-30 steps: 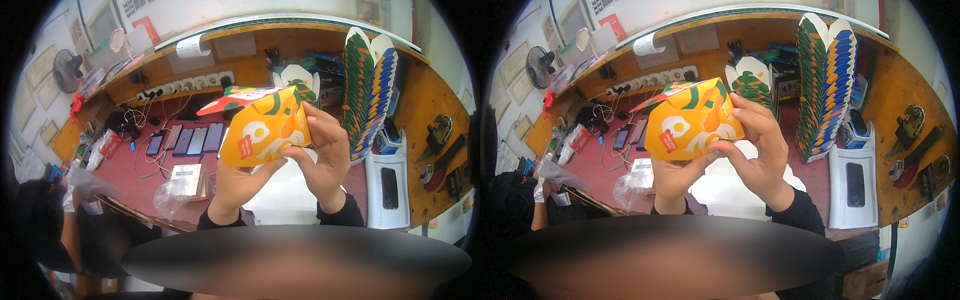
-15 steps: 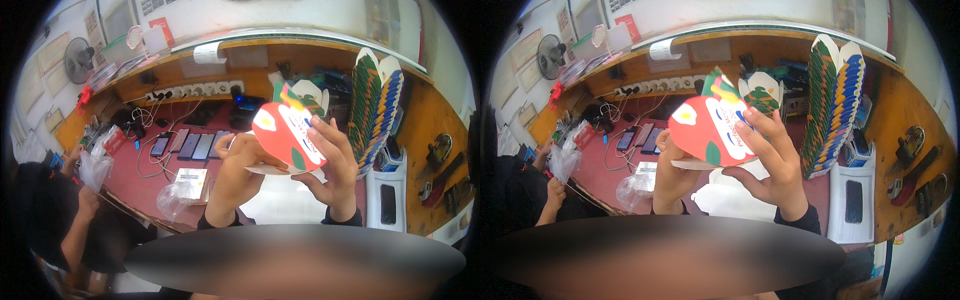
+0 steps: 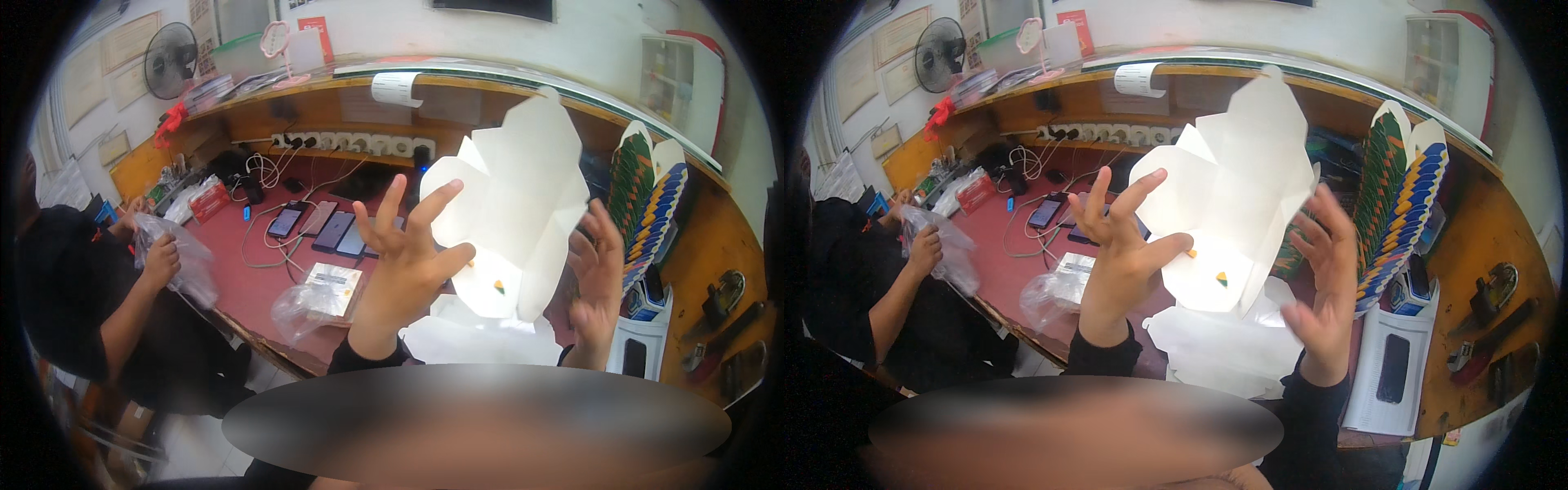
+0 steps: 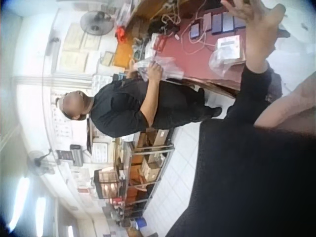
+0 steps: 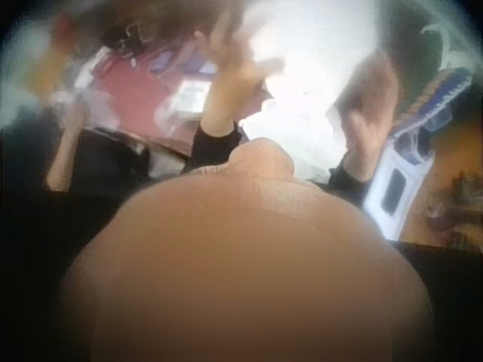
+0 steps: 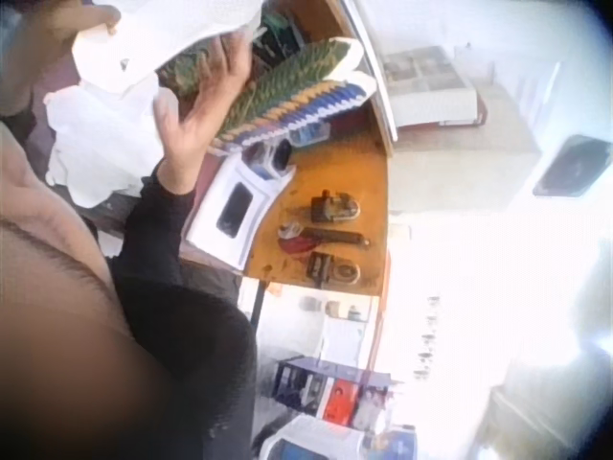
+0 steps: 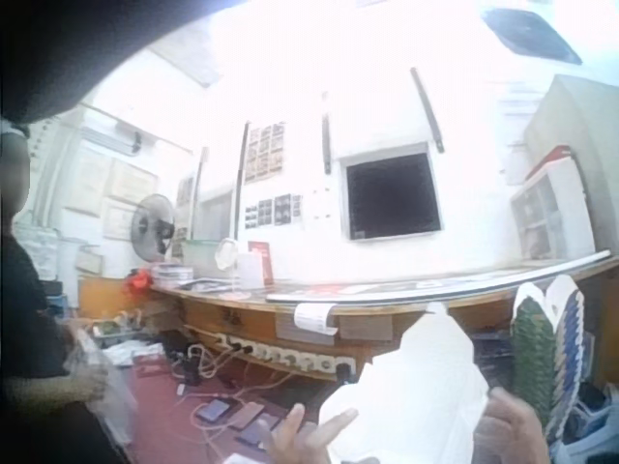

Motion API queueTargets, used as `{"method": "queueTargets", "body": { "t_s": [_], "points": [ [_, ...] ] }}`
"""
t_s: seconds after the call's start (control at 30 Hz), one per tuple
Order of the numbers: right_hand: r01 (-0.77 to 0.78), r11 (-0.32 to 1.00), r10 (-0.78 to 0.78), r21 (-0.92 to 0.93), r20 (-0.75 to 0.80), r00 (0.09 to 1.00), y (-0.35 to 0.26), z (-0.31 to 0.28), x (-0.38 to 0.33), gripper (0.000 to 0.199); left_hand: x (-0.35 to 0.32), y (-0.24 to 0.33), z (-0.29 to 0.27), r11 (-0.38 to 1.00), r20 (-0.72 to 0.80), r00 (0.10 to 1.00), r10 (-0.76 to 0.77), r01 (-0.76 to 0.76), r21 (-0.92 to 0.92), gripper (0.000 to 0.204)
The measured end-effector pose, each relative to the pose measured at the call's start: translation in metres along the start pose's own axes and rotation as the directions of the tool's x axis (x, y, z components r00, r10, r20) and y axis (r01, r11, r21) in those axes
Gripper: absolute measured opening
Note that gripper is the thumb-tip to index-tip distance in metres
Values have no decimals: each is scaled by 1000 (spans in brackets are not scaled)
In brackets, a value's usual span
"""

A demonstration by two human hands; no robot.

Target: The person folds flat white paper cutouts into small decorative boxes, tucks flaps to form the shape, and places the finished boxes on the counter. They repeat this process with multiple units, handling each piece by hand.

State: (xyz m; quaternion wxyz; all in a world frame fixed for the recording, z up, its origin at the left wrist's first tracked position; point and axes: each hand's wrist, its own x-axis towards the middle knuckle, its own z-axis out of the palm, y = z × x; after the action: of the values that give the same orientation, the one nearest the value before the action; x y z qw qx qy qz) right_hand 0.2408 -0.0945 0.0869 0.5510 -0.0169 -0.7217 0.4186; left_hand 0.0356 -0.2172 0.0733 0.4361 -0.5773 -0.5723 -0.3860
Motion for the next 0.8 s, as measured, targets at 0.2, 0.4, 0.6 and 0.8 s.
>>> {"method": "queueTargets", "body": {
  "t_s": [0.2, 0.4, 0.6, 0.8],
  "points": [
    [13, 999, -2, 53, -211, 978, 9, 1, 3, 84, -2, -9, 5, 992, 41, 993, 111, -109, -66, 26],
    [172, 955, -235, -240, -267, 935, 24, 3, -3, 55, 10, -13, 4, 875, 118, 993, 3, 55, -482, 42],
    [321, 640, -550, -698, -124, 826, 26, 19, 1, 39, 5, -4, -13, 955, 11, 985, -174, 171, -242, 43],
    [548, 429, -675, -718, 148, 722, 21, 31, -1, 29, -5, 12, -16, -490, 526, 684, -505, 275, -827, 54]
  ]
}}
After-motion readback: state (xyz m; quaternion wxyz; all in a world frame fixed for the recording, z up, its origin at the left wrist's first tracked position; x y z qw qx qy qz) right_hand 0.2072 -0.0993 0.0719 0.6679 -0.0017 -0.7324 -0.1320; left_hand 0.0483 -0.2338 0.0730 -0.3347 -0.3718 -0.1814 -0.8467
